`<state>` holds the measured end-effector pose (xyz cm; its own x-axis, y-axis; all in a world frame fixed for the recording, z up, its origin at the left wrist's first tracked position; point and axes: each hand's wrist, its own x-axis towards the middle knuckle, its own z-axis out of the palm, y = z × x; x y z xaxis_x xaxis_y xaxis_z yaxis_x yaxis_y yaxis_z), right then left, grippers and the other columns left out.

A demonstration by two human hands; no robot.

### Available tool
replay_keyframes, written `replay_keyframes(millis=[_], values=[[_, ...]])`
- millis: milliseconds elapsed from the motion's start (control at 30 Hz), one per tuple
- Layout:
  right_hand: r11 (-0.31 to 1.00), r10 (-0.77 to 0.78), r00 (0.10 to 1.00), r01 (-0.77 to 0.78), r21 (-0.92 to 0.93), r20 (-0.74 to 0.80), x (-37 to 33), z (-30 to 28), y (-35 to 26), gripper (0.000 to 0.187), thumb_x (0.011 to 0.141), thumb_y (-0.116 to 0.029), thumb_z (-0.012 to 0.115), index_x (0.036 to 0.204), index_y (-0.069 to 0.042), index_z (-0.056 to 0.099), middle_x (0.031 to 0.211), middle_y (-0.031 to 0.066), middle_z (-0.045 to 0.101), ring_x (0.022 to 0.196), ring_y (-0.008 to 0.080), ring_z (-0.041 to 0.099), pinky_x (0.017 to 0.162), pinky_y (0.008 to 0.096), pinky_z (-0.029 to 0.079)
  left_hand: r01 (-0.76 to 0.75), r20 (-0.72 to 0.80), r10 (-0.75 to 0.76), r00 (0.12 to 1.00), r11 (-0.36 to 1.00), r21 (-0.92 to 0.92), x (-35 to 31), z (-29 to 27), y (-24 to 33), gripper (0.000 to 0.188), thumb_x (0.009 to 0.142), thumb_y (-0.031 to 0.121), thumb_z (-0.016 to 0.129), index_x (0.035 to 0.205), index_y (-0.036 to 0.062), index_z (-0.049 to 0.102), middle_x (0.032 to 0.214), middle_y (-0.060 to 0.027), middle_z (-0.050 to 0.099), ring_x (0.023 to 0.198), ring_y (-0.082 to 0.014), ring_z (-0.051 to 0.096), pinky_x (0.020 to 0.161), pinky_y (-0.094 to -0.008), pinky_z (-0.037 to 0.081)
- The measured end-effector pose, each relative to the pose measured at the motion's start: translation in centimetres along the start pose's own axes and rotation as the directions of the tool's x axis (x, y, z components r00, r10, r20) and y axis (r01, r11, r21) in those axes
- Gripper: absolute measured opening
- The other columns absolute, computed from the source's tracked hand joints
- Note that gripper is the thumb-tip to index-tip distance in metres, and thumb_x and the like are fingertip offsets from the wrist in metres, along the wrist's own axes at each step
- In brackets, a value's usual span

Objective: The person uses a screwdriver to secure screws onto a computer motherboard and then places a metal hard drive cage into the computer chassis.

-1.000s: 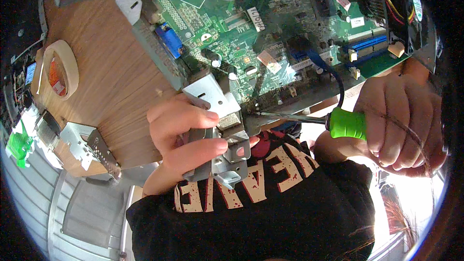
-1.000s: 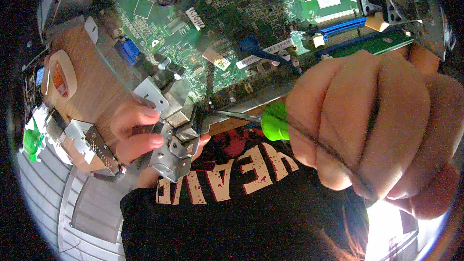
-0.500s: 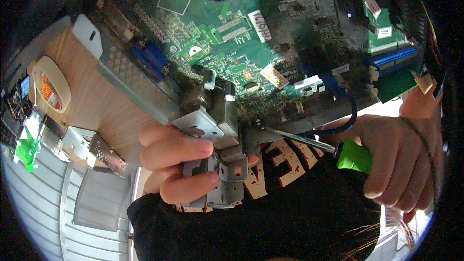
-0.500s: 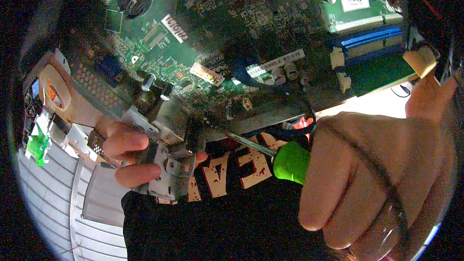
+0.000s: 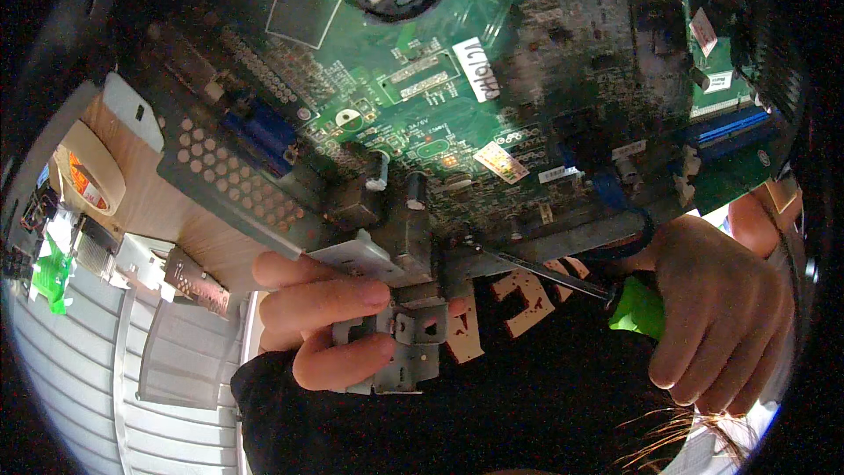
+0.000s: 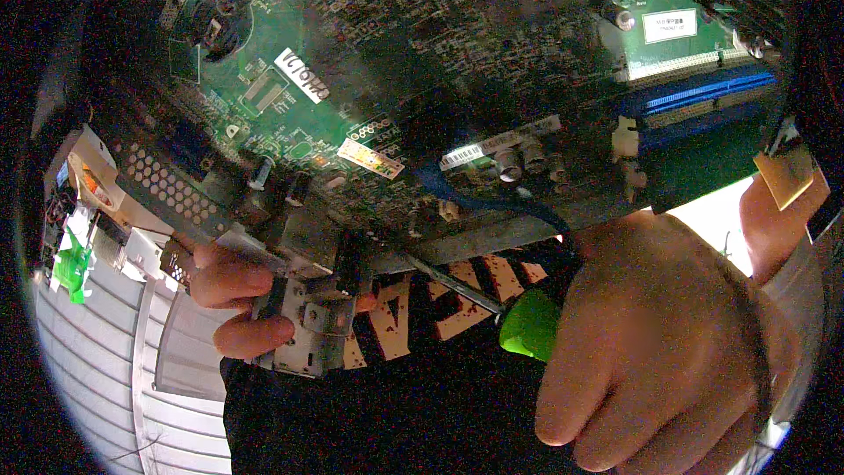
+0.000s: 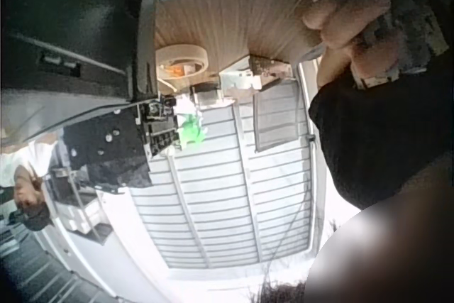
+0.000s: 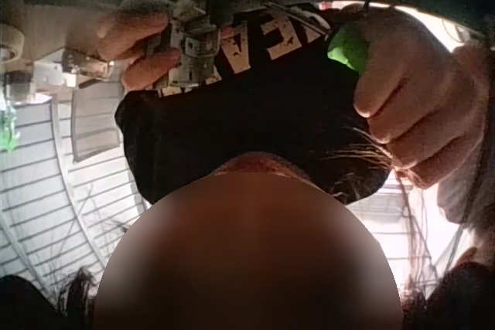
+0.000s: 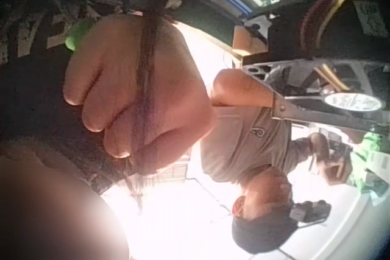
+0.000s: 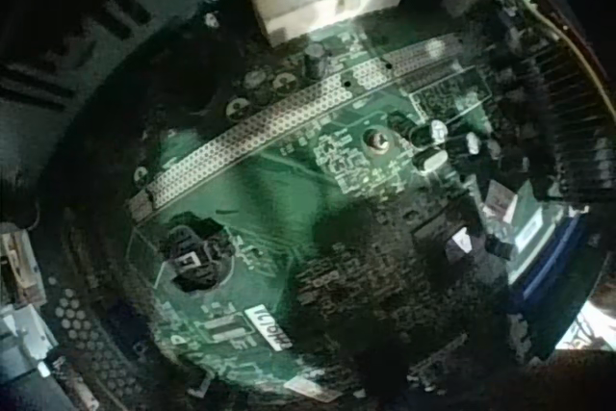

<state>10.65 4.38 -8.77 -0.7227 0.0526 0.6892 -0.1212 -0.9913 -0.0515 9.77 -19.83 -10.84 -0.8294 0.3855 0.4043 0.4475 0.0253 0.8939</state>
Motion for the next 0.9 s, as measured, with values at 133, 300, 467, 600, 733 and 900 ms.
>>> replay_keyframes(millis=[133, 300, 467, 600, 733, 900], values=[[0.998, -0.059, 0.996, 0.057, -0.038, -0.066, 0.0, 0.2, -0.7, 0.007, 0.077, -0.003, 0.053, 0.071, 0.001, 0.056, 0.059, 0.0097, 0.053, 0.051, 0.0148, 0.054, 0.037, 0.0237, 0.036, -0.073, -0.1, 0.071, 0.992, 0.997, -0.018, -0.3, 1.8, -0.4, 0.059, 0.042, 0.005, 0.086, 0.083, 0.0278, 0.05, 0.091, -0.0035, 0.053, 0.073, -0.0197, 0.045, 0.064, -0.0305, 0.04], [0.987, -0.132, 0.983, 0.118, -0.107, -0.128, 0.0, 0.9, -1.4, 0.012, 0.075, -0.002, 0.054, 0.064, -0.003, 0.052, 0.054, 0.0079, 0.051, 0.046, 0.0142, 0.051, 0.036, 0.0242, 0.035, -0.063, -0.024, 0.063, 0.998, 0.998, 0.012, -0.2, -0.2, -0.7, 0.058, 0.043, 0.007, 0.087, 0.084, 0.0268, 0.051, 0.094, -0.0043, 0.053, 0.077, -0.0208, 0.047, 0.067, -0.0311, 0.041], [0.963, -0.205, 0.968, 0.173, -0.206, -0.145, 0.1, 3.0, -2.3, 0.019, 0.074, -0.001, 0.055, 0.057, -0.006, 0.049, 0.05, 0.0061, 0.049, 0.042, 0.0136, 0.048, 0.036, 0.0247, 0.034, -0.021, 0.141, 0.006, 0.99, 0.994, 0.106, 0.7, -1.2, -0.5, 0.058, 0.045, 0.01, 0.088, 0.086, 0.0256, 0.051, 0.098, -0.0053, 0.051, 0.082, -0.0221, 0.05, 0.07, -0.0318, 0.043], [0.931, -0.25, 0.962, 0.207, -0.3, -0.113, 0.4, 5.9, -3.0, 0.025, 0.073, 0.0, 0.056, 0.051, -0.009, 0.046, 0.046, 0.0047, 0.048, 0.038, 0.0131, 0.046, 0.035, 0.0251, 0.033, 0.0, 0.232, -0.034, 0.972, 0.99, 0.144, 0.5, -1.8, 0.2, 0.057, 0.046, 0.011, 0.089, 0.088, 0.0247, 0.052, 0.102, -0.0061, 0.051, 0.087, -0.0232, 0.052, 0.072, -0.0324, 0.045], [0.92, -0.267, 0.96, 0.227, -0.318, -0.088, -2.3, 7.7, -4.9, 0.03, 0.072, 0.0, 0.058, 0.048, -0.01, 0.045, 0.044, 0.0041, 0.049, 0.035, 0.0121, 0.046, 0.034, 0.0247, 0.033, -0.208, 0.255, 0.164, 0.953, 0.965, 0.157, 0.1, -1.5, -0.7, 0.053, 0.052, 0.016, 0.089, 0.089, 0.0177, 0.051, 0.103, -0.0075, 0.049, 0.089, -0.0225, 0.053, 0.07, -0.0315, 0.046], [0.865, -0.319, 0.936, 0.223, -0.449, -0.151, -4.6, 10.8, -4.5, 0.031, 0.074, -0.002, 0.06, 0.048, -0.011, 0.045, 0.044, 0.0023, 0.05, 0.035, 0.0112, 0.045, 0.035, 0.024, 0.033, -0.275, 0.236, 0.209, 0.949, 0.914, 0.298, 0.3, -0.2, 0.5, 0.066, 0.062, 0.022, 0.085, 0.11, 0.0099, 0.042, 0.093, -0.0055, 0.044, 0.09, -0.029, 0.049, 0.07, -0.0361, 0.046]])
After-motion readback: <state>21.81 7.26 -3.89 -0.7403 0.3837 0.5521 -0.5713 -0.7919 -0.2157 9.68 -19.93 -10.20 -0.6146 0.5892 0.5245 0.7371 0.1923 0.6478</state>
